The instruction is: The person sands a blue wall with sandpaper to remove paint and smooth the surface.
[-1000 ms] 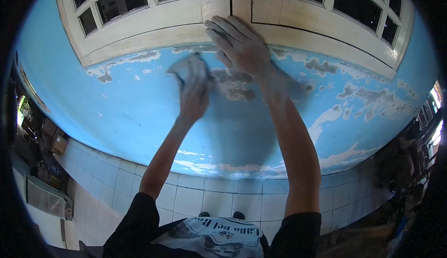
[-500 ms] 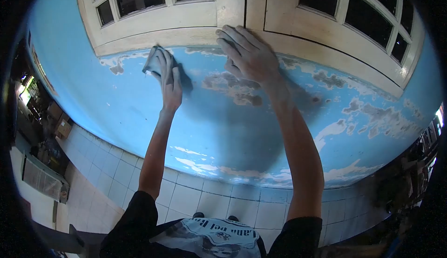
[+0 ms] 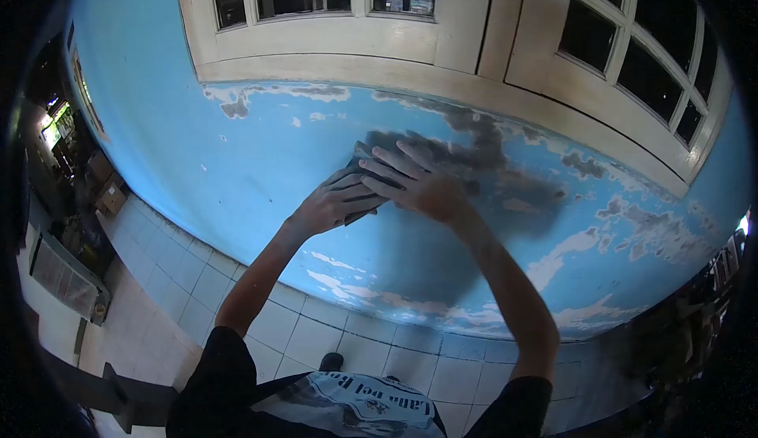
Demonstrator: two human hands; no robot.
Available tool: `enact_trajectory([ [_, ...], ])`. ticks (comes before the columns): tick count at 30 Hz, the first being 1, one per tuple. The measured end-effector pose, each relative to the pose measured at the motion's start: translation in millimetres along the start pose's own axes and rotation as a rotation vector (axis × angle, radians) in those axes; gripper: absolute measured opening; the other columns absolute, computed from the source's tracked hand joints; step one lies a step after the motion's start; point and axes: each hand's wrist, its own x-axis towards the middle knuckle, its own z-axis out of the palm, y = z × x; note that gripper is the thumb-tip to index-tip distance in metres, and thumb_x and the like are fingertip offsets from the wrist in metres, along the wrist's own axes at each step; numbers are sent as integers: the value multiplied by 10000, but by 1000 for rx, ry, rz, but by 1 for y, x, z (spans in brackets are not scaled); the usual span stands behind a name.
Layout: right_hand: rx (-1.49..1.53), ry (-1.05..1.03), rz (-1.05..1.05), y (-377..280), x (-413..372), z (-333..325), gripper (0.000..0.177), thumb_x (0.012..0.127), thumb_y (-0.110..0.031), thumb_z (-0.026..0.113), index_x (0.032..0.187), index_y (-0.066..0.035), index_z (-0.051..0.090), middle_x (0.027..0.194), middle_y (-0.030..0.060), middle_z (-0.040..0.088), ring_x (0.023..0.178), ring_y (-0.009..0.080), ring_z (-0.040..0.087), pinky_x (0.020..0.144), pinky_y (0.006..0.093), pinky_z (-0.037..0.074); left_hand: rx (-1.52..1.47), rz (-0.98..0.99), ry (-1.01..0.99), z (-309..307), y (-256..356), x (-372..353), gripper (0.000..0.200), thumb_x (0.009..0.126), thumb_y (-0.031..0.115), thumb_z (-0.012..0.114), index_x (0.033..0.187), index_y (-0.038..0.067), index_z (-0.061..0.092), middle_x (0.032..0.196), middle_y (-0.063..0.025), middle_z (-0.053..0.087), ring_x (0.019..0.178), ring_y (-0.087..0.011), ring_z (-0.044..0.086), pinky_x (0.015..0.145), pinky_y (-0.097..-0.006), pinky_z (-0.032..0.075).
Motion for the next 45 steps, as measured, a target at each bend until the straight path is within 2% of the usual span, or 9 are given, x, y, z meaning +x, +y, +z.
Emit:
enact_trajectory([
  [2, -143, 78, 44, -13, 17, 17, 529, 796, -252, 622, 1317, -198, 549, 1452, 11, 440, 1329, 248, 422, 1116, 439, 347, 2, 28, 76, -6, -4, -4, 366, 780, 221, 728, 1136, 159, 671, 1132, -23, 609, 1064, -237, 582, 1019, -455, 433],
  [5, 142, 183, 337, -38, 35, 38, 491, 827, -213, 595, 1314, -236, 538, 1433, -24, 460, 1340, 207, 398, 1117, 435, 345, 18, 96, 166, -17, -23, -16, 374, 712, 274, 791, 1044, 141, 681, 1067, -43, 605, 978, -245, 614, 924, -433, 477],
  [9, -236, 256, 438, -35, 43, 38, 391, 837, -234, 585, 1226, -217, 617, 1394, -41, 506, 1322, 211, 422, 1043, 426, 416, 106, 31, 291, -63, -69, -44, 558, 681, 390, 822, 1160, 174, 634, 1122, -31, 616, 1042, -189, 587, 897, -382, 443],
  [14, -452, 259, 552, -31, 84, 38, 348, 851, -225, 568, 1186, -176, 650, 1370, -38, 534, 1340, 222, 412, 1062, 433, 392, 181, -119, 550, -85, -165, -68, 433, 845, 153, 592, 1262, 48, 537, 1231, -156, 573, 1177, -315, 526, 986, -480, 355],
  [17, -520, 163, 483, -38, 116, 51, 346, 866, -194, 543, 1195, -159, 645, 1347, -34, 554, 1354, 227, 397, 1081, 452, 366, 400, -215, 634, -78, -195, -72, 467, 870, 184, 539, 1314, 45, 498, 1325, -156, 525, 1267, -317, 471, 1050, -502, 293],
  [31, -347, 333, 770, -52, 108, 70, 361, 847, -96, 543, 1189, -122, 656, 1345, 21, 551, 1347, 340, 379, 1070, 548, 349, 523, -291, 576, -55, -218, -77, 560, 891, 316, 458, 1383, 49, 450, 1441, -117, 444, 1358, -314, 382, 1110, -541, 209],
  [41, -52, 366, 732, -44, 102, 78, 602, 737, -54, 657, 1326, -117, 550, 1387, 102, 509, 1356, 384, 362, 1092, 466, 344, 527, -291, 571, -54, -218, -78, 600, 873, 316, 466, 1403, 38, 413, 1453, -126, 430, 1359, -331, 374, 1113, -539, 196],
  [43, 6, 584, 949, -41, 93, 74, 612, 758, -39, 643, 1353, -93, 512, 1400, 124, 491, 1357, 393, 356, 1111, 490, 310, 534, -275, 593, -53, -219, -76, 594, 890, 335, 448, 1404, 38, 413, 1450, -130, 432, 1356, -338, 376, 1115, -541, 190],
  [45, -60, 653, 879, -47, 106, 81, 601, 760, -26, 647, 1344, -73, 514, 1398, 134, 493, 1362, 396, 344, 1128, 510, 276, 530, -279, 595, -53, -218, -76, 595, 896, 345, 444, 1405, 38, 412, 1448, -133, 432, 1357, -342, 374, 1115, -542, 188],
])
